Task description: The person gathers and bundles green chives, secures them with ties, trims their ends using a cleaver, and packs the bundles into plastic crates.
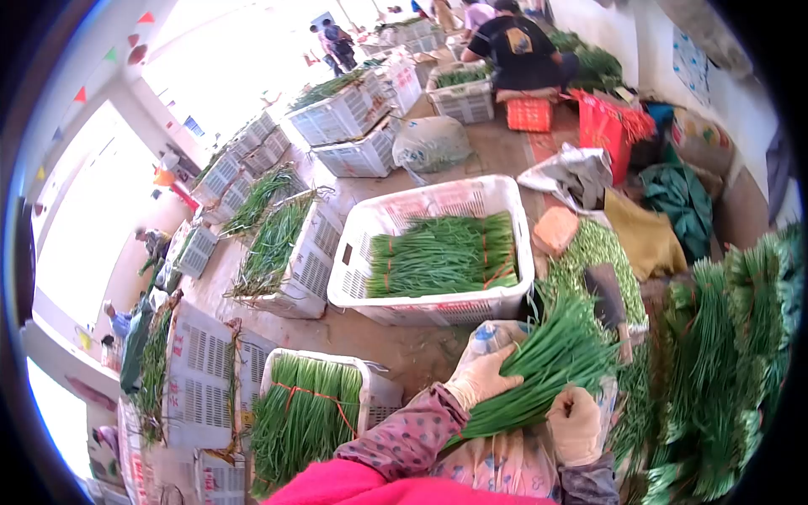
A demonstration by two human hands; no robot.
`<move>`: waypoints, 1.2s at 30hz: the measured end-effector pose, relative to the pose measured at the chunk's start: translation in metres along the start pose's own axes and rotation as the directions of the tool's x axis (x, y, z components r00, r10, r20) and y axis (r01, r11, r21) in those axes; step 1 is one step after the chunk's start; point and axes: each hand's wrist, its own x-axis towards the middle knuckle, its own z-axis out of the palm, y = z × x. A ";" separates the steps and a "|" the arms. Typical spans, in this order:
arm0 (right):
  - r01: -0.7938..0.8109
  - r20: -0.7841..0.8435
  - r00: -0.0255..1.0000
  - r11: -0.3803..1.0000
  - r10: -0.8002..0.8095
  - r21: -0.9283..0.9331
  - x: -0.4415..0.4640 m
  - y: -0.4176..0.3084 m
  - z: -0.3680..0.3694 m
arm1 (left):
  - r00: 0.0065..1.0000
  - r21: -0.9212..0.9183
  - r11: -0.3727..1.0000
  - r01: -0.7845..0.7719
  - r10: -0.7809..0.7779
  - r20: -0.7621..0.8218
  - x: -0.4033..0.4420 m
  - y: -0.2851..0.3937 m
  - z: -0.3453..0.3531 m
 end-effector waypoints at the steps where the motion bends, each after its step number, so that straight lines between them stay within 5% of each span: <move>1: -0.291 0.024 0.955 0.925 0.294 0.245 0.004 0.011 0.003 | 1.000 -0.005 1.000 -0.007 0.007 -0.018 0.001 -0.006 0.006; 2: -0.405 0.128 0.901 0.703 0.414 0.584 0.015 -0.010 -0.011 | 1.000 0.008 1.000 0.018 -0.018 0.007 0.000 -0.005 0.008; 3: -0.397 0.123 0.906 0.711 0.405 0.580 0.021 -0.008 -0.017 | 0.999 0.023 0.999 0.041 -0.041 0.034 0.000 -0.002 0.006; 5: -0.252 -0.138 0.902 0.757 0.410 0.603 0.038 0.014 -0.036 | 0.996 0.042 0.997 0.070 -0.072 0.054 -0.004 0.007 0.000; 7: -0.115 -0.367 0.883 0.894 0.292 0.434 0.052 0.081 -0.043 | 0.985 0.080 0.988 0.129 -0.137 0.103 -0.005 0.015 -0.005; 8: -0.214 -0.461 0.848 0.965 0.261 0.153 0.055 0.027 -0.052 | 0.989 0.068 0.990 0.121 -0.126 0.080 -0.003 0.010 0.000; 9: -0.215 -0.464 0.847 0.965 0.260 0.149 0.053 0.006 -0.055 | 0.989 0.066 0.991 0.117 -0.122 0.082 -0.002 0.007 0.003; 11: 0.139 -0.336 0.917 0.963 -0.213 -0.232 0.049 -0.017 -0.057 | 0.993 0.073 0.991 0.114 -0.117 0.035 0.003 0.004 0.008; 13: 0.276 0.015 0.961 0.960 -0.277 0.045 0.041 -0.023 -0.036 | 0.997 0.030 0.997 0.076 -0.077 0.026 0.008 -0.003 0.011; 14: 0.442 0.138 0.894 0.890 -0.427 -0.109 0.042 -0.057 -0.026 | 0.999 -0.009 0.999 0.043 -0.043 0.008 0.008 -0.004 0.011; 15: 0.426 0.464 0.836 0.879 -0.291 -0.216 0.045 -0.066 -0.015 | 0.999 -0.007 0.999 0.040 -0.039 0.012 0.008 -0.004 0.008; 16: 0.545 0.306 0.833 0.778 -0.461 -0.313 0.035 -0.067 0.000 | 0.998 -0.012 0.999 0.046 -0.046 -0.048 0.007 -0.003 0.002; 17: 0.522 0.291 0.851 0.766 -0.437 -0.376 0.033 -0.058 0.012 | 0.993 -0.019 0.998 0.055 -0.056 -0.107 0.006 -0.003 -0.002; 19: 0.417 0.430 0.877 0.785 -0.215 -0.459 0.023 -0.043 0.018 | 0.988 -0.023 0.997 0.076 -0.078 -0.134 0.009 -0.022 0.000; 22: 0.360 0.554 0.832 0.782 -0.022 -0.509 0.022 -0.056 0.008 | 0.986 -0.282 0.958 0.050 -0.092 -0.136 0.010 -0.037 -0.001; 25: 0.351 0.520 0.851 0.818 -0.075 -0.456 0.023 -0.048 0.006 | 0.948 -0.103 0.984 -0.148 0.111 -0.299 0.014 -0.045 0.001; 34: 0.397 0.443 0.874 0.818 -0.199 -0.416 0.020 -0.039 0.011 | 0.963 -0.366 0.910 -0.192 0.102 -0.251 0.034 -0.072 0.024; 36: 0.388 0.451 0.872 0.829 -0.189 -0.403 0.021 -0.045 0.008 | 0.959 -0.206 0.959 -0.196 0.144 -0.243 0.031 -0.066 0.018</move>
